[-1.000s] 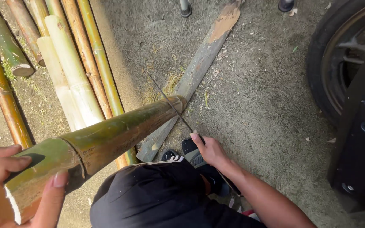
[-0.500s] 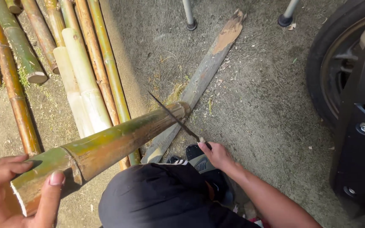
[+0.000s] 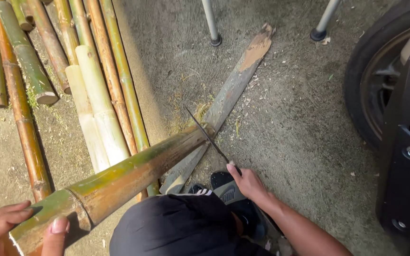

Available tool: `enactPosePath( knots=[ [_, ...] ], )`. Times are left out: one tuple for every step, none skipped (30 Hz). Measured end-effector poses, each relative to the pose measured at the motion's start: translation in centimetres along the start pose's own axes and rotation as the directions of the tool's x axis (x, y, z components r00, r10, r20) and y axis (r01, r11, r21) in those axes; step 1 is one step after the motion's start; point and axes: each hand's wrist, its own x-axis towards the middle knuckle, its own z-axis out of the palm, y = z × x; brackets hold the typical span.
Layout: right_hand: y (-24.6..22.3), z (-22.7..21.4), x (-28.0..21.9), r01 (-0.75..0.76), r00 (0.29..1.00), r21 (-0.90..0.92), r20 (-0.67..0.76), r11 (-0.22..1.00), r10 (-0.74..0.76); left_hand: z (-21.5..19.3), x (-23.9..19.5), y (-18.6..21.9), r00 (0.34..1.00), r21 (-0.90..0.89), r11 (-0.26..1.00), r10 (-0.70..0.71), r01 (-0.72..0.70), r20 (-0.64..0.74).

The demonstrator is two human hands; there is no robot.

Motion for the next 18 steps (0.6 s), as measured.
enactPosePath(
  knots=[
    [-1.2, -0.2, -2.9, -0.074, 0.994, -0.002, 0.075, 0.997, 0.074, -0.7, -1.2, 0.0, 0.999, -0.004, 0.999, -0.036, 0.036, 0.026],
    [-1.9, -0.2, -5.1, -0.105, 0.989, -0.004, 0.107, 0.994, 0.105, -1.8, -3.6, -2.2, 0.996, 0.007, 0.998, -0.057, 0.056, 0.064],
    [-3.6, -1.3, -3.3, 0.006, 0.993, 0.000, 0.116, 1.000, -0.006, -0.5, -4.0, -5.3, 0.999, -0.029, 0.999, -0.030, 0.031, 0.030],
    [-5.4, -2.4, -1.7, 0.116, 0.985, 0.002, 0.125, 0.993, -0.115, 0.8, -4.2, -8.3, 1.000, -0.066, 0.998, -0.004, 0.004, -0.004],
    [-3.7, -1.6, -1.8, 0.105, 0.985, 0.004, 0.133, 0.994, -0.105, 0.0, -4.4, -7.6, 1.000, -0.063, 0.998, -0.009, 0.009, 0.009],
    [-1.9, -0.7, -2.0, 0.100, 0.991, 0.007, 0.090, 0.995, -0.100, -0.7, -4.6, -6.9, 0.999, -0.039, 0.999, -0.019, 0.020, 0.032],
    [-0.2, -0.4, -0.9, 0.112, 0.993, 0.006, 0.032, 0.994, -0.112, -0.5, -4.3, -6.2, 0.999, -0.019, 1.000, -0.020, 0.020, 0.033],
    [-0.3, -0.7, -0.7, 0.119, 0.993, 0.005, 0.025, 0.993, -0.119, -0.2, -4.3, -6.7, 1.000, -0.022, 1.000, -0.015, 0.016, 0.025],
    [-0.7, -1.3, 0.0, 0.033, 0.999, -0.051, 0.035, 0.998, -0.032, 0.5, -3.9, -7.5, 1.000, -0.035, 0.999, -0.002, 0.002, 0.005],
    [-1.2, -1.8, 0.9, -0.053, 0.998, -0.106, 0.038, 0.993, 0.057, 1.3, -3.4, -8.3, 1.000, -0.047, 0.999, 0.012, -0.013, -0.015],
    [-2.7, -1.8, -1.1, -0.074, 0.995, -0.109, 0.066, 0.991, 0.081, 0.3, -4.5, -8.7, 1.000, -0.039, 0.999, -0.007, 0.007, 0.015],
    [-4.2, -2.0, -2.9, -0.001, 0.993, -0.059, 0.115, 0.998, 0.008, -0.7, -5.6, -9.0, 0.999, -0.009, 1.000, -0.008, 0.008, 0.044],
    [-6.2, -2.6, -2.9, 0.092, 0.988, -0.001, 0.124, 0.996, -0.091, -0.4, -5.4, -9.7, 0.999, 0.009, 1.000, 0.016, -0.017, 0.043],
    [-5.1, -2.2, -2.3, 0.092, 0.989, 0.001, 0.118, 0.996, -0.091, -0.2, -5.2, -9.8, 0.999, 0.008, 1.000, 0.022, -0.023, 0.042],
    [-4.1, -1.7, -2.1, 0.148, 0.983, -0.033, 0.113, 0.988, -0.143, -0.3, -5.4, -9.9, 0.999, -0.002, 1.000, 0.011, -0.010, 0.041],
    [-3.2, -1.2, -2.0, 0.203, 0.975, -0.067, 0.111, 0.977, -0.194, -0.5, -5.6, -10.0, 0.999, -0.012, 1.000, -0.001, 0.002, 0.040],
    [-2.2, -1.0, -0.7, 0.214, 0.973, -0.069, 0.103, 0.974, -0.206, -0.3, -5.5, -10.6, 1.000, -0.013, 1.000, 0.003, -0.003, 0.027],
    [-1.2, -1.0, 0.7, 0.084, 0.994, -0.070, 0.072, 0.994, -0.079, -0.1, -5.4, -11.1, 1.000, 0.017, 1.000, 0.003, -0.004, 0.021]
  ],
)
